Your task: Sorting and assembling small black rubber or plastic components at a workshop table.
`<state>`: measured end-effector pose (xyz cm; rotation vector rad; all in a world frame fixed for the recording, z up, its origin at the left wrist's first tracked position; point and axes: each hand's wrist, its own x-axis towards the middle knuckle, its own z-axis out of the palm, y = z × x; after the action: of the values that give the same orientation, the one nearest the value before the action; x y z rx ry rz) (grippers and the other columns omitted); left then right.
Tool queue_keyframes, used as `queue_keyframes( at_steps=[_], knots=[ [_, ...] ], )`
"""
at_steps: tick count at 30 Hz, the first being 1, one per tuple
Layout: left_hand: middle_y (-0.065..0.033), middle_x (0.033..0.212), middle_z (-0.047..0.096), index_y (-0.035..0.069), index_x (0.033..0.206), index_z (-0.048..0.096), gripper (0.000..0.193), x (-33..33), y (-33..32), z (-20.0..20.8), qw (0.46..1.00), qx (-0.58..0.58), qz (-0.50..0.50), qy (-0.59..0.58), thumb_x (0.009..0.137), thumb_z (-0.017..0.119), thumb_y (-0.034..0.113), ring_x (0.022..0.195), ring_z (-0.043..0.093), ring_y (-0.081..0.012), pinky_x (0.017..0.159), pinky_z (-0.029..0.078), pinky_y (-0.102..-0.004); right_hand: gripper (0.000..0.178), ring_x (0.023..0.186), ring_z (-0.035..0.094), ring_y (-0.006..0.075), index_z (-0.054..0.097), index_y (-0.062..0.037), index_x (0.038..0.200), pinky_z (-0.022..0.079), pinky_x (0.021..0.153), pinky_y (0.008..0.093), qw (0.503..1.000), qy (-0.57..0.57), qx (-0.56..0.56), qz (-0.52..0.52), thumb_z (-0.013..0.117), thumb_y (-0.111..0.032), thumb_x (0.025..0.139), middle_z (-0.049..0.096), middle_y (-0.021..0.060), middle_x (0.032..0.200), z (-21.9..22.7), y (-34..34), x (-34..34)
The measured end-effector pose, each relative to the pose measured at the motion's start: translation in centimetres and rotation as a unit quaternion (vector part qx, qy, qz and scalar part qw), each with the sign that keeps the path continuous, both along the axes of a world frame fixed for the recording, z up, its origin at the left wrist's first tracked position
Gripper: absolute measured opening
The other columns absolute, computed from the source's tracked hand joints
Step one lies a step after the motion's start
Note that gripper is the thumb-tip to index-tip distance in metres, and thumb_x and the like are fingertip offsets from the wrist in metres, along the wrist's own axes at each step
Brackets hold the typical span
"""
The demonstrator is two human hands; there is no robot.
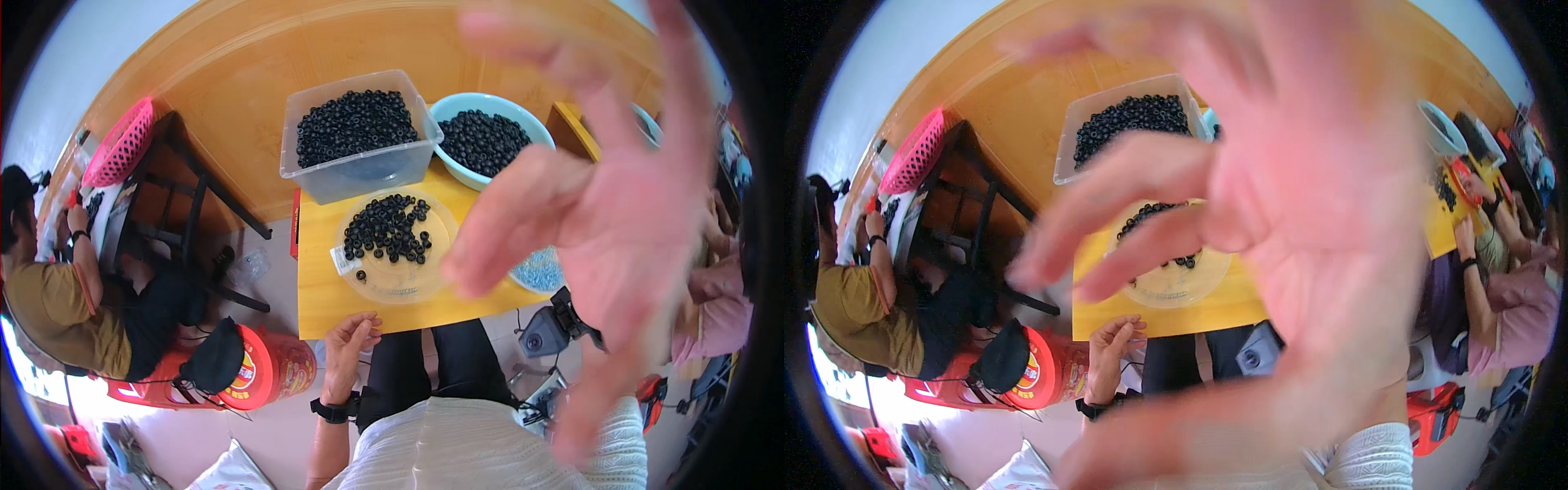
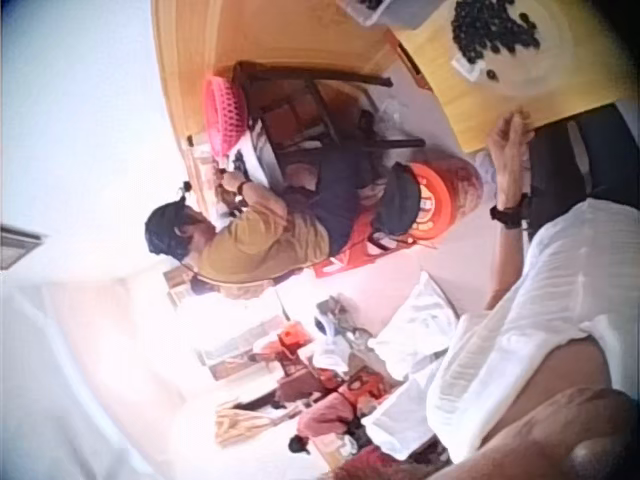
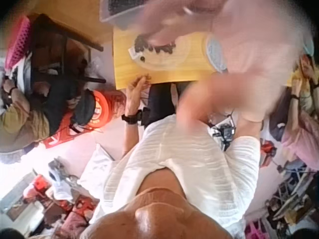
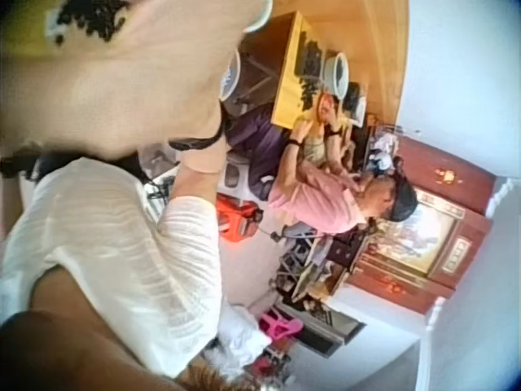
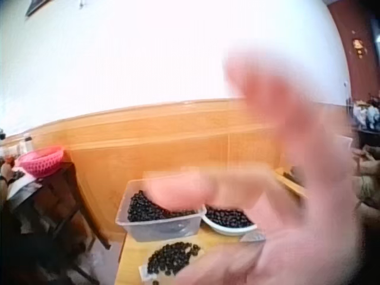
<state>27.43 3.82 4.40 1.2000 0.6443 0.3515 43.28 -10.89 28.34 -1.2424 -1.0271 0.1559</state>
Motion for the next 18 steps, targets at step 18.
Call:
queue_keyframes(
  at_steps=[18],
  knots=[
    [-0.0116,0.089,0.064,-0.004,0.101,0.06,0.022,-2.6,-2.0,0.1,1.0,-0.023,0.001,-0.008,0.088,0.055,0.013,0.077,0.061,-0.0157,0.071,0.051,-0.0267,0.08,0.081,0.061,0.0212,0.025,0.0008,0.134,0.055,0.064,0.029,0.993,-0.021,0.109,0.05,0.065,-0.004,0.065,0.046,0.0198,0.121,5.3,0.7,0.8]
  ],
)
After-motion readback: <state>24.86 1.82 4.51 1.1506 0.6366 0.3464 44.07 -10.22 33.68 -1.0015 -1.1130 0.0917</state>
